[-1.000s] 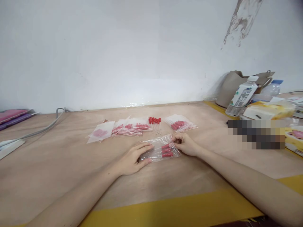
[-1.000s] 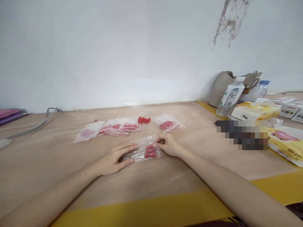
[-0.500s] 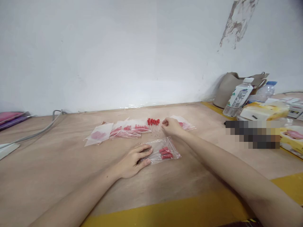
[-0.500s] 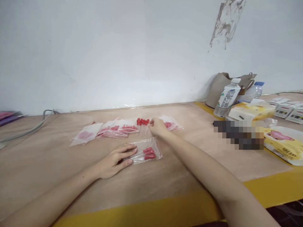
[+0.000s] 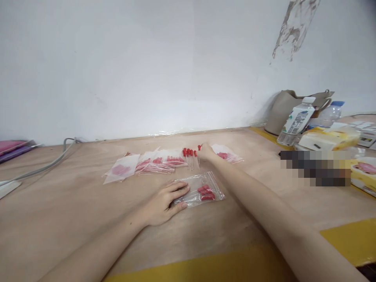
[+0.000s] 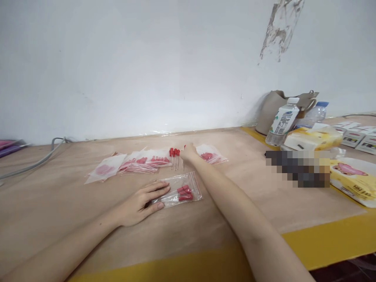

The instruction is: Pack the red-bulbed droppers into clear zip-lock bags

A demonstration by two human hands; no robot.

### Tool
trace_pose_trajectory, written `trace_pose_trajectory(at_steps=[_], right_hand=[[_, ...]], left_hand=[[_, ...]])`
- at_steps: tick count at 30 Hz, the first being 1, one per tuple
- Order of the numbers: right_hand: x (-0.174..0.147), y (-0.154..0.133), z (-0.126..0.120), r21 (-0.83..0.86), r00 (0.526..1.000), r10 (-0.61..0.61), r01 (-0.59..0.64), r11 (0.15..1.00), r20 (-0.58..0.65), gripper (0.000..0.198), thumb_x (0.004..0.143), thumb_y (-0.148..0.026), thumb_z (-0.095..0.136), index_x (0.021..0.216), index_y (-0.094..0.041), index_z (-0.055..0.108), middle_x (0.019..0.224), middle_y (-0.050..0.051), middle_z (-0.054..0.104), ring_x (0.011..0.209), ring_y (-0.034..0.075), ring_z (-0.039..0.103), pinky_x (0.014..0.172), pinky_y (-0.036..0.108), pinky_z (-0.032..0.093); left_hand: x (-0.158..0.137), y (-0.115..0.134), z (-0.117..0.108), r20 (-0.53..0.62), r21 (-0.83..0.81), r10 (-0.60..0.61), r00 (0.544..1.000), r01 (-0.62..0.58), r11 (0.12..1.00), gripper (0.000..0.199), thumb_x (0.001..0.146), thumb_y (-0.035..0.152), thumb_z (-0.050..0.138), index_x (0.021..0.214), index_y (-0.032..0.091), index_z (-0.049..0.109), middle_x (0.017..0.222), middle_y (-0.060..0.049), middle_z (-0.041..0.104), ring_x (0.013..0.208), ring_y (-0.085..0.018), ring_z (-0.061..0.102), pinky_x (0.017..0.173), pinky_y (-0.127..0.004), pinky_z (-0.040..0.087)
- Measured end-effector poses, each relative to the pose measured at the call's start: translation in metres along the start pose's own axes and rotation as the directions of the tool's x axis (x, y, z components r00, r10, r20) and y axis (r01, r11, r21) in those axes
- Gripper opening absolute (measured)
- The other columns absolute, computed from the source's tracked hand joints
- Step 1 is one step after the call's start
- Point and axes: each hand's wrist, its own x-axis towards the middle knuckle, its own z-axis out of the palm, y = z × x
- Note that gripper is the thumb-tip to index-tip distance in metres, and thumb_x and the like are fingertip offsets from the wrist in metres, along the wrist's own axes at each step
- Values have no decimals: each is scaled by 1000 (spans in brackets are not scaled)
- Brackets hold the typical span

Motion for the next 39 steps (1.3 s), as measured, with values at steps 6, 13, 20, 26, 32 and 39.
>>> trace_pose_trajectory(at_steps=[6, 13, 20, 26, 32, 39], right_hand=[[-49, 43, -33, 356, 997, 48, -24, 934, -60, 76, 69, -16, 49, 133, -11, 8, 59, -5, 53, 42, 11, 50, 43, 22, 41], [-90, 75, -24, 703, 974, 143, 21, 711, -174, 45, 73, -26, 52, 109, -23, 26, 63, -8, 50, 44, 11, 53, 38, 23, 45], [-101, 58, -20, 826, 979, 162, 12, 563, -125, 37, 74, -24, 54, 101, -25, 29, 64, -7, 52, 49, 12, 58, 46, 26, 51], [-114, 48, -22, 863, 983, 181, -116, 493, 29, 32, 74, -18, 54, 94, -25, 29, 61, -8, 52, 50, 12, 59, 51, 26, 52], [-117, 53, -25, 890, 979, 193, -140, 434, 60, 23, 80, -22, 50, 92, -25, 31, 63, -6, 55, 56, 12, 62, 60, 30, 54], [-109, 69, -47, 805, 960, 102, -275, 526, 261, 14, 80, -22, 53, 84, -22, 39, 70, -3, 59, 61, 11, 63, 61, 26, 50]], left_hand=[[2, 1, -1, 44, 40, -13, 999, 12, 999, 46, 92, 42, 37, 135, 27, 35, 142, -4, 33, 131, -23, 29, 107, -45, 23], [3, 0, -1, 79, 64, -1, 997, -4, 998, 43, 95, 40, 30, 137, 32, 29, 144, 0, 29, 134, -21, 21, 109, -44, 17], [-2, 0, 2, 28, 42, -50, 998, 49, 998, 43, 92, 43, 36, 134, 31, 36, 140, -6, 32, 128, -25, 32, 103, -44, 31], [0, 2, 1, 0, 31, -63, 998, 63, 998, 44, 91, 43, 38, 133, 29, 39, 138, -7, 34, 126, -25, 34, 103, -43, 31], [-1, 2, 1, -9, 12, -59, 998, 59, 998, 44, 91, 43, 40, 132, 28, 39, 138, -6, 35, 126, -24, 34, 103, -42, 32], [0, 4, 0, -30, 9, -48, 998, 48, 999, 46, 90, 41, 42, 134, 28, 36, 139, -6, 35, 126, -24, 35, 102, -42, 33]])
